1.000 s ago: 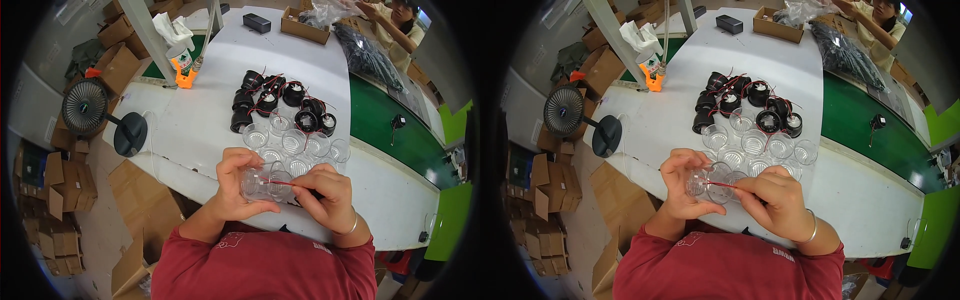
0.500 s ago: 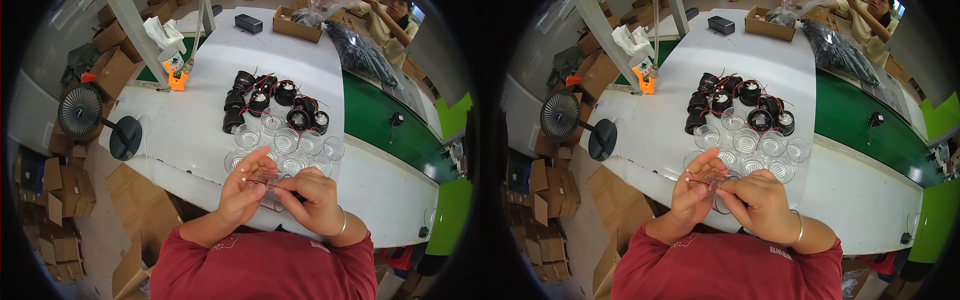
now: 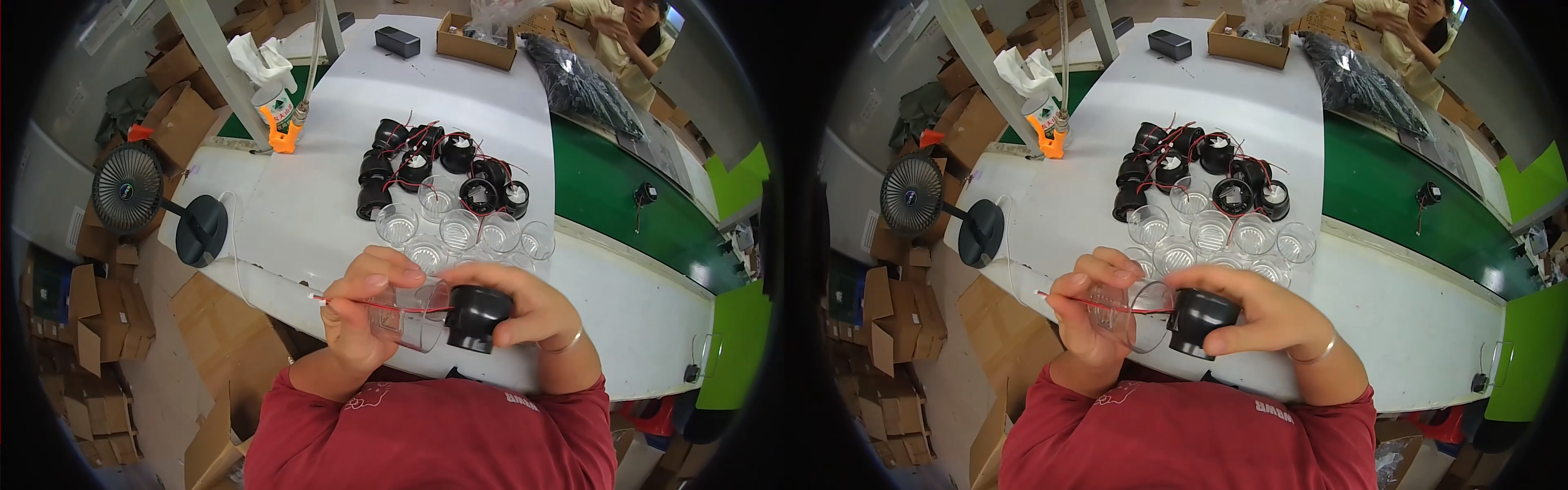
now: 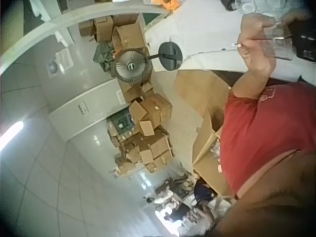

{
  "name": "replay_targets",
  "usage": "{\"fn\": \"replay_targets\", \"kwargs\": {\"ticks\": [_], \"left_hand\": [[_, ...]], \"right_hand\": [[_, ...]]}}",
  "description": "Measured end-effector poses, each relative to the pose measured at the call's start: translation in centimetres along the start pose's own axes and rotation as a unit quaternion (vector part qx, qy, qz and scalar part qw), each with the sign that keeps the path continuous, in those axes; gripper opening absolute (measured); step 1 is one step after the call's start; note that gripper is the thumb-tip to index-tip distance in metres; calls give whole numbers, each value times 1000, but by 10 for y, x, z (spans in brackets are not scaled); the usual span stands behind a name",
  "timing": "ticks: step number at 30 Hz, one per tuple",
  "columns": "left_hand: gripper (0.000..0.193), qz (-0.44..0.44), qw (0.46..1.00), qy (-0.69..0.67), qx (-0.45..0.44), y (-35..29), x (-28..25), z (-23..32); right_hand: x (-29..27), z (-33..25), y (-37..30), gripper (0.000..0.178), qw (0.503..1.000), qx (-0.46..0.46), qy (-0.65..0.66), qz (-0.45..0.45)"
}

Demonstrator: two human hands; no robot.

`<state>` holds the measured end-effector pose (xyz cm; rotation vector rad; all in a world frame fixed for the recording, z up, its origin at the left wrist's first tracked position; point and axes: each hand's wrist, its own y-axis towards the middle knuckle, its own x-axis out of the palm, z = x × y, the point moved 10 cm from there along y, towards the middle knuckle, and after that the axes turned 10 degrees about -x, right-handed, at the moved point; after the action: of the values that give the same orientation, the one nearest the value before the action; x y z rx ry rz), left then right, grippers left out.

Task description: The person assembles electronic light components by fitting plastic lenses onto circular LED light housings by hand.

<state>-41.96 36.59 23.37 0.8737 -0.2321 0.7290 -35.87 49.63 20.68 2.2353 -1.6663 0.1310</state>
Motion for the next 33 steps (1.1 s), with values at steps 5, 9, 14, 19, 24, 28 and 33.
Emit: {"fn": "replay_targets", "kwargs": {"ticks": [5, 9, 14, 19, 24, 28, 33], "left_hand": [[49, 24, 991, 131, 21, -5, -4, 3], [63, 62, 996, 59, -34, -8, -2, -10], [80, 99, 985, 15, -140, -17, -2, -31], [73, 77, 987, 7, -143, -21, 8, -41], [71, 130, 963, -56, -229, -27, 16, -57], [73, 93, 979, -5, -179, -34, 16, -56], [78, 111, 990, 83, -12, -34, 18, -35]], "right_hand": [[2, -35, 8, 65, 931, -129, -340, 35], [25, -40, 1, 83, 841, -270, -469, 27], [29, -44, 8, 104, 857, -278, -435, 1], [16, -25, 2, 67, 901, -265, -332, 85], [28, -26, -3, 64, 842, -329, -420, 82], [30, -23, -1, 61, 865, -322, -376, 79], [32, -19, 2, 66, 879, -300, -364, 64]]}}
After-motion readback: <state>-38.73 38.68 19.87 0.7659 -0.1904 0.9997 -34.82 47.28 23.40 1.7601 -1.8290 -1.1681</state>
